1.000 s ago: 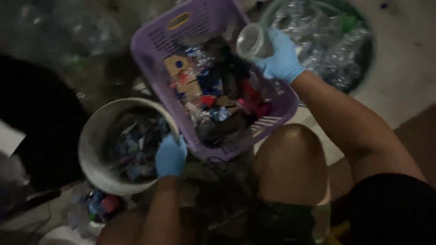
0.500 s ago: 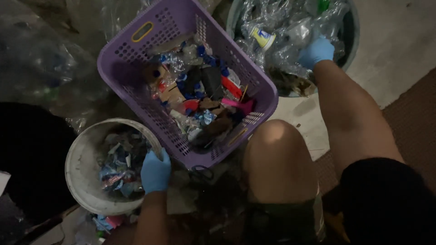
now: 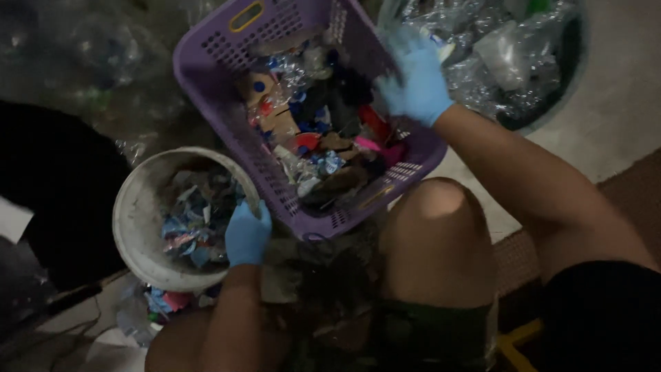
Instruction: The person sits on the floor and removes labels from plastic bottles using a pair of scissors. They then place the cleaned bottles into a nearby bucket. The person also handles other plastic items, including a yellow-lidded container, and sorts them into different containers.
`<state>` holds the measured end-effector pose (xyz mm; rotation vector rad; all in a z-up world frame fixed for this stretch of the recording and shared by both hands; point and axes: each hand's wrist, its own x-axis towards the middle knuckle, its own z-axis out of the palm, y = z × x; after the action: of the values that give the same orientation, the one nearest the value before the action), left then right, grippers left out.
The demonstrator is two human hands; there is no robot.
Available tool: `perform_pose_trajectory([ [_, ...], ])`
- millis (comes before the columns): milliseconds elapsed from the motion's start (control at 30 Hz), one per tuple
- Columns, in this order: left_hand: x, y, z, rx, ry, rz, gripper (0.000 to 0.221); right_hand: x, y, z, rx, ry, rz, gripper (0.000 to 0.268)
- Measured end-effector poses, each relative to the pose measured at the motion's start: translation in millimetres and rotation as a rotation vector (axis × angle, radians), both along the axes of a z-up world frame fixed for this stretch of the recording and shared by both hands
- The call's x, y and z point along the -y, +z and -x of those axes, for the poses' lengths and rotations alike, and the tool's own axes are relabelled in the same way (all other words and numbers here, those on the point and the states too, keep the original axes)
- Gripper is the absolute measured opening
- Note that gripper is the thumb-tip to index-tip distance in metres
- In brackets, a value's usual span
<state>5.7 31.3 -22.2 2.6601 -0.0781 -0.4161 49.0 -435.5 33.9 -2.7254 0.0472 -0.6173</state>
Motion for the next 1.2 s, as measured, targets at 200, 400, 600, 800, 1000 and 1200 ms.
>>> perform_pose_trajectory([
  [200,2.6,8.2,0.9,-0.068,0.053,0.017,0.036,-73.0,-83.5,-63.0,-0.533,0.372,0.115,0.076],
  [400,8.9,11.7,1.4,0.036,0.019,-0.053,0.036,-129.5,-145.4,-116.6,-0.476,0.174,0.306,0.046],
  [600,4.7,-12.4,5.5,0.199,-0.036,-0.129,0.031,-180.7,-123.1,-166.2,-0.669,0.038,0.397,0.106],
  [800,11.3,4.9,0.7,-0.001,-0.053,-0.155,0.035,-197.9,-110.3,-177.7,-0.993,-0.064,0.510,0.130],
  [1000,14.5,8.2,2.9,0.182,-0.085,-0.115,0.038,-195.7,-116.4,-156.7,-0.834,0.025,0.523,0.071],
  [1200,10.9,19.5,4.5,0.146,-0.084,0.012,0.030,-232.6,-87.4,-124.9,-0.790,0.268,0.498,0.068],
])
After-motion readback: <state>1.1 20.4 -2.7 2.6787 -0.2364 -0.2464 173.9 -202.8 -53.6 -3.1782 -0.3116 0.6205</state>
